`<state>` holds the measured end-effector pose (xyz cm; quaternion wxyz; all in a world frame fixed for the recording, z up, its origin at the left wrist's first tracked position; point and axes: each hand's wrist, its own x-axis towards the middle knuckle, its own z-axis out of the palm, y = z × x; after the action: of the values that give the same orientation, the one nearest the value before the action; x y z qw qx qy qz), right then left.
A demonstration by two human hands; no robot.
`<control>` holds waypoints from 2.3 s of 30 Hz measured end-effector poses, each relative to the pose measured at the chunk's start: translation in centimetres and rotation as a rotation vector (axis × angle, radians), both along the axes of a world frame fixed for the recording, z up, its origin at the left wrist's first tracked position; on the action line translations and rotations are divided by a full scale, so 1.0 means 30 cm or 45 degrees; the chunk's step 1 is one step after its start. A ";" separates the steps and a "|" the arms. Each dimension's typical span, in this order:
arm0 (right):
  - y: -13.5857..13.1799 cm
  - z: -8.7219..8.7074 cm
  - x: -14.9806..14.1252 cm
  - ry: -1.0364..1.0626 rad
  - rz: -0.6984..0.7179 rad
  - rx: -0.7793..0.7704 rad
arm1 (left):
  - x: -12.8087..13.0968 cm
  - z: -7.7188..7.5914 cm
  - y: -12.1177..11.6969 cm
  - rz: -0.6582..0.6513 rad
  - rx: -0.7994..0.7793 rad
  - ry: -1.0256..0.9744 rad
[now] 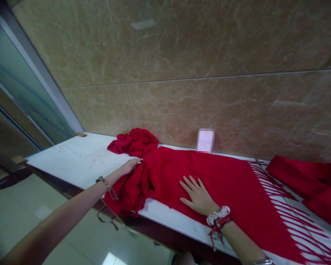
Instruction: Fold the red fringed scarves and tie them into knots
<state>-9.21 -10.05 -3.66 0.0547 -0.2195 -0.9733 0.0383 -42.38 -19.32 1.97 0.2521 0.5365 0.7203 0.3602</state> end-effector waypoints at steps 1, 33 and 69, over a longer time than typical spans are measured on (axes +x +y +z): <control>0.004 -0.004 0.008 0.002 -0.008 0.009 | -0.035 0.036 -0.005 0.100 -0.033 0.120; 0.056 0.045 0.236 -0.114 -0.327 -0.107 | 0.014 -0.116 -0.175 -0.733 -0.303 1.154; 0.115 0.040 0.374 -0.109 -0.804 -0.019 | 0.183 -0.082 0.287 -0.381 -0.211 1.163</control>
<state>2.01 -6.61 -2.47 0.0212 -0.5127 -0.8581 0.0172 -36.89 -10.71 -0.51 0.0011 0.7155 0.6985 -0.0110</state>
